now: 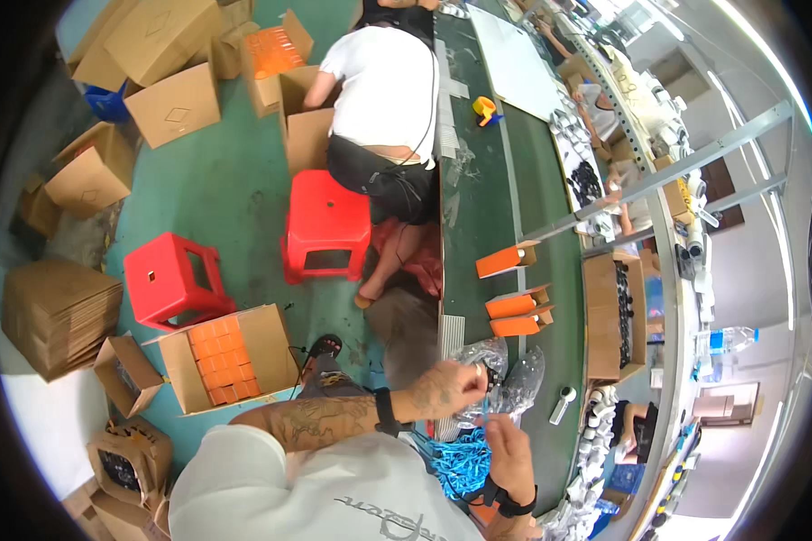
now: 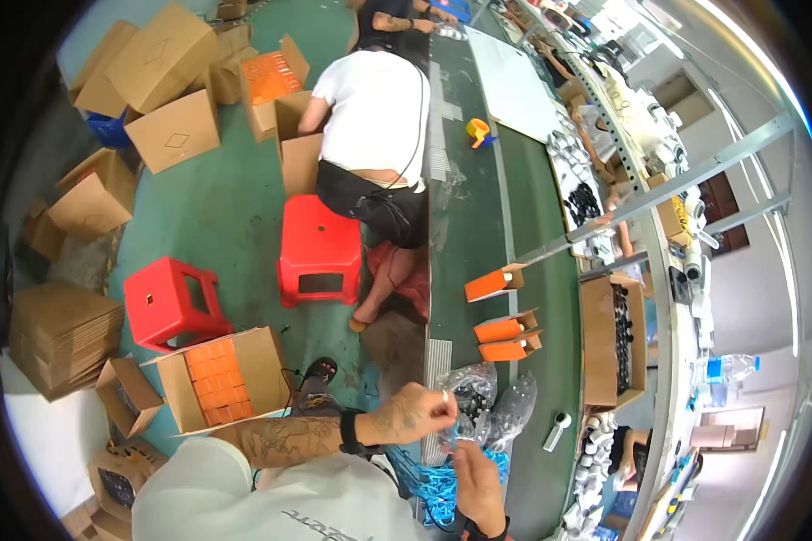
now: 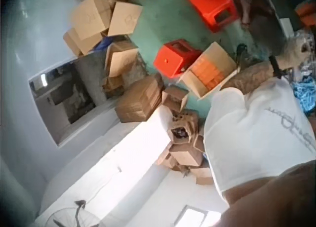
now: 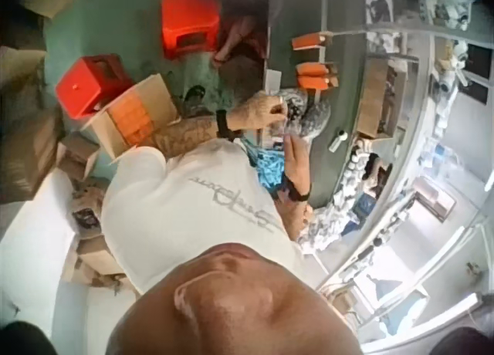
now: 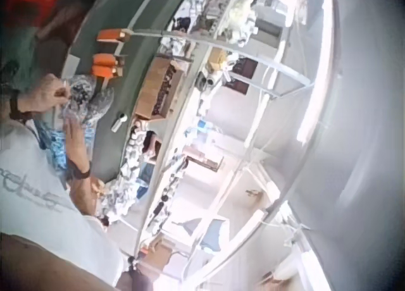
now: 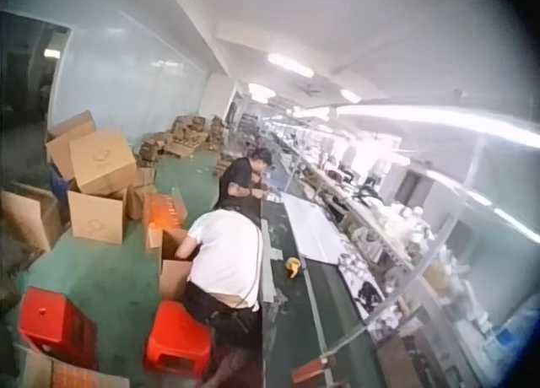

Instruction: Assembling small electrical or mechanical components and packing them into orange boxes along an assembly line.

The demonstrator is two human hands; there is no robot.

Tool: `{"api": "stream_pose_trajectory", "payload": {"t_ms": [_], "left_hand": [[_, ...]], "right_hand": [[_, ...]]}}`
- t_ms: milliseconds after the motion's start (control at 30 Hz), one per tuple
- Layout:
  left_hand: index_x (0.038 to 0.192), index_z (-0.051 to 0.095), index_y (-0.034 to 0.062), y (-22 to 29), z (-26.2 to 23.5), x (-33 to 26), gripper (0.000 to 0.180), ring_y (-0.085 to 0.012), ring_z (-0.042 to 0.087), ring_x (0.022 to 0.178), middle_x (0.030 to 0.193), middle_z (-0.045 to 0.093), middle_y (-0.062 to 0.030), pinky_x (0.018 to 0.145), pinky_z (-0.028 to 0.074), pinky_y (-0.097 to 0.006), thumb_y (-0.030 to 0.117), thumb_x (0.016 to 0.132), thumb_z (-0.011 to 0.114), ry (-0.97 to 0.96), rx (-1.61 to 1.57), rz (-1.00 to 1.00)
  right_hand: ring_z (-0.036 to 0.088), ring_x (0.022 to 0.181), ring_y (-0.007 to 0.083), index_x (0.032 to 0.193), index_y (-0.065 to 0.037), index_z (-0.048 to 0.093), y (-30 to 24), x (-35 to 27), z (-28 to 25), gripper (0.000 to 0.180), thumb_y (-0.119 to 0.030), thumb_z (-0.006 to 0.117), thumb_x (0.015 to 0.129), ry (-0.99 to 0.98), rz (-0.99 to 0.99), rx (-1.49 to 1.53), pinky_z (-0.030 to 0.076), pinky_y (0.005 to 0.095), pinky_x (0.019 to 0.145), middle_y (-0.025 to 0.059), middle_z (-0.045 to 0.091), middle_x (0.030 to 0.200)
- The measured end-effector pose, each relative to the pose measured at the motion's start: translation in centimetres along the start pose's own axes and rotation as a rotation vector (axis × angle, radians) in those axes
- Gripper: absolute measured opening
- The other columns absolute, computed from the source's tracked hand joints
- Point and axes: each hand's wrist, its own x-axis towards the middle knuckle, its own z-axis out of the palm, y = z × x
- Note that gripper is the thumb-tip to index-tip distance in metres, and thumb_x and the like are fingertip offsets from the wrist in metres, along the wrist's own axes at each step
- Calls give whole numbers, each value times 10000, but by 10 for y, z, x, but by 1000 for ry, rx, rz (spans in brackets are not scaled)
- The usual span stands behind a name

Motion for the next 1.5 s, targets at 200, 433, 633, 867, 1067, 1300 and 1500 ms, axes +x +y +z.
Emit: {"api": "stream_pose_trajectory", "payload": {"t_ms": [200,433,633,867,1067,1300,1500], "left_hand": [[1025,722,-13,8,-98,-16,144,-132,786,902,895,788,-79,818,625,-308,64,956,823,-244,-725,-226],[982,721,30,-27,-83,-33,141,-185,740,731,820,764,-116,718,592,-365,149,965,793,117,-272,-9],[1058,761,21,-3,-138,-37,232,-145,735,808,920,797,-85,769,601,-324,217,954,829,-338,-526,9],[936,718,53,-31,-148,-23,105,-249,794,756,779,764,-85,672,598,-417,130,907,784,113,-241,0],[971,740,44,-28,-147,-41,127,-164,762,795,818,777,-50,805,607,-343,149,942,806,-101,-574,58],[944,714,1,-23,-107,-23,131,-146,757,796,812,774,-76,763,612,-339,94,945,807,45,-262,-72],[927,714,-2,-5,-74,7,143,-166,778,845,870,792,-103,770,610,-337,89,933,825,-422,-321,-41]], "right_hand": [[514,654,127,1012,13,756,-6,61,36,172,-130,682,1073,-41,18,148,446,342,607,54,589,696],[673,752,179,1028,26,768,-71,40,79,162,-126,713,1042,9,-14,-159,528,357,699,146,715,819],[593,753,117,917,1,725,-23,64,69,184,-151,776,1006,79,58,-27,484,326,677,41,683,811],[556,694,91,1097,35,728,-93,87,102,215,-177,750,1073,76,118,-19,460,280,631,0,667,802],[478,693,36,1026,37,754,-51,89,74,195,-153,752,1068,-26,261,-31,356,250,598,-62,619,787],[491,686,42,1167,-3,731,-57,59,85,187,-163,637,1139,-88,221,152,387,258,590,-47,588,783],[492,634,64,1128,-13,772,30,35,33,164,-159,739,1061,31,259,219,399,267,581,-24,634,751]]}}
